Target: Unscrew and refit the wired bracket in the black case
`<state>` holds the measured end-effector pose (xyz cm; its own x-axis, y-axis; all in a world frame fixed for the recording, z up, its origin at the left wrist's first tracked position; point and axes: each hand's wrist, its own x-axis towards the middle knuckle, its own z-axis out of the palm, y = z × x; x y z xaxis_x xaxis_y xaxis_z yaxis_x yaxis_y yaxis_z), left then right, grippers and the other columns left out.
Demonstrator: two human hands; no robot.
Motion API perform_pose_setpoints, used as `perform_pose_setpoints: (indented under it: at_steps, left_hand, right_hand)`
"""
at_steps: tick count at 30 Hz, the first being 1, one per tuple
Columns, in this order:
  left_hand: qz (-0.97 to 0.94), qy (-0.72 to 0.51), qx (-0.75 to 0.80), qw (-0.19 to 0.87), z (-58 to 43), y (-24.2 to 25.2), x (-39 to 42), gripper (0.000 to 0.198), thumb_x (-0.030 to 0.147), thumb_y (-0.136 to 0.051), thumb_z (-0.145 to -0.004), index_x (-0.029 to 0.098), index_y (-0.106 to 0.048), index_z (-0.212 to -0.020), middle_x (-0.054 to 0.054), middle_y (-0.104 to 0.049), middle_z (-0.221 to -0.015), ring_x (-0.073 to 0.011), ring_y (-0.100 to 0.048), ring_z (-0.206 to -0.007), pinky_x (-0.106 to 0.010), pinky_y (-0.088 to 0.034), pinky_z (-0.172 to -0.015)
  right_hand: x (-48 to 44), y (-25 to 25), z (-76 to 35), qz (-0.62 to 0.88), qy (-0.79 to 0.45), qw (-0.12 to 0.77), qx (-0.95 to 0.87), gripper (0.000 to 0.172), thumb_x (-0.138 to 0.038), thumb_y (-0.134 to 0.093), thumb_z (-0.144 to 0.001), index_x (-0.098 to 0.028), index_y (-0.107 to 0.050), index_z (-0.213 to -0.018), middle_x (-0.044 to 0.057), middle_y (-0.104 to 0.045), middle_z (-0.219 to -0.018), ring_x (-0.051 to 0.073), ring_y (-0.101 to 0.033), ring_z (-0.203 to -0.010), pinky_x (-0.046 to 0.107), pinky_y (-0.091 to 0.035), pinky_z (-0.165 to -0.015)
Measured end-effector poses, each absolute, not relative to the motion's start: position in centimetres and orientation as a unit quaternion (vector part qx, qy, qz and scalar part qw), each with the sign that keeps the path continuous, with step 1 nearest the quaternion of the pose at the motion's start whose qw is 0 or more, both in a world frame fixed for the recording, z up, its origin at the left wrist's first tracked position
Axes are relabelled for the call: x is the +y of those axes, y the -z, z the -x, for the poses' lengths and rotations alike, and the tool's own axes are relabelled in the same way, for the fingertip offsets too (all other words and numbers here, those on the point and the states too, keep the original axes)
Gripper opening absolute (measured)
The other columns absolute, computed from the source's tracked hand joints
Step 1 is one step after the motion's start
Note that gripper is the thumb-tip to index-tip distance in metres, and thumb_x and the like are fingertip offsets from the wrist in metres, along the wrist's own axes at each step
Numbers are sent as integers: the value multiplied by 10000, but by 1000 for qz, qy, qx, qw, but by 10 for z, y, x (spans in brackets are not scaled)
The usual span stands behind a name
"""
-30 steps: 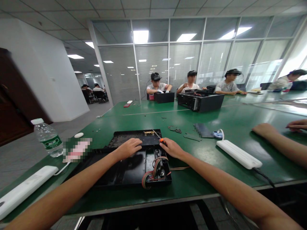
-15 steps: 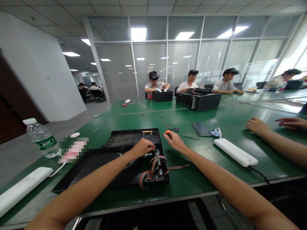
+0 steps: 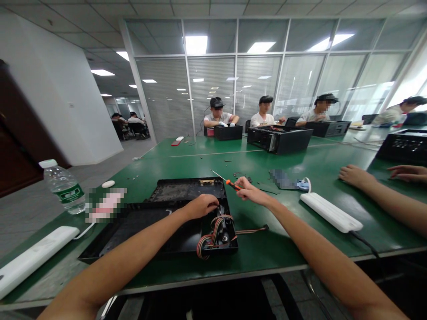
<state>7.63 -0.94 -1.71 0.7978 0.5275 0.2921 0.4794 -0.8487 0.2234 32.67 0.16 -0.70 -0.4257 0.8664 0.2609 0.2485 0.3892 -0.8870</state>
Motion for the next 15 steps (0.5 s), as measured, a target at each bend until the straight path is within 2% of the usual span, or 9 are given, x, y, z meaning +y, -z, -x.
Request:
perform_pose_setpoints:
  at_steps: [2,5,7,10,15]
  left_hand:
    - [-944,-176,273,53,-77,20,-13,155,139,-478,-820,145,-547,-958,-53,-590,-919,-149,-545,-855,-264,-426,-815]
    - [-948,-168,268,38,-79,22,-16,144,112,-457,-813,140,-509,-945,-58,-556,-917,-155,-517,-866,-269,-416,-825]
    - [-950,-159,268,31,-80,23,-17,135,103,-438,-817,140,-488,-936,-59,-540,-911,-158,-505,-865,-272,-413,-822]
    - [-951,-146,273,27,-81,23,-17,127,98,-412,-824,147,-466,-929,-59,-521,-906,-160,-491,-855,-275,-412,-811]
    - [-949,-135,283,29,-83,23,-19,132,88,-399,-824,154,-451,-925,-57,-506,-906,-161,-477,-847,-271,-409,-794]
  right_hand:
    - [1,-2,-337,358,-455,379,-722,307,-372,-545,-729,-185,-445,-951,-62,-424,-635,59,-343,-454,183,-274,-407]
    - [1,-10,-346,392,-394,463,-690,288,-445,-456,-787,-161,-506,-786,-58,-390,-530,59,-304,-405,191,-229,-380]
    - [0,-11,-343,418,-290,542,-669,300,-431,-437,-801,-162,-496,-680,-42,-411,-517,71,-349,-428,202,-264,-406]
    - [-3,-8,-333,418,-170,616,-646,282,-387,-419,-812,-172,-485,-641,-25,-445,-546,97,-423,-511,215,-333,-487]
    - [-8,-3,-320,430,-102,654,-614,294,-377,-346,-847,-183,-475,-667,-15,-476,-579,118,-465,-559,223,-367,-539]
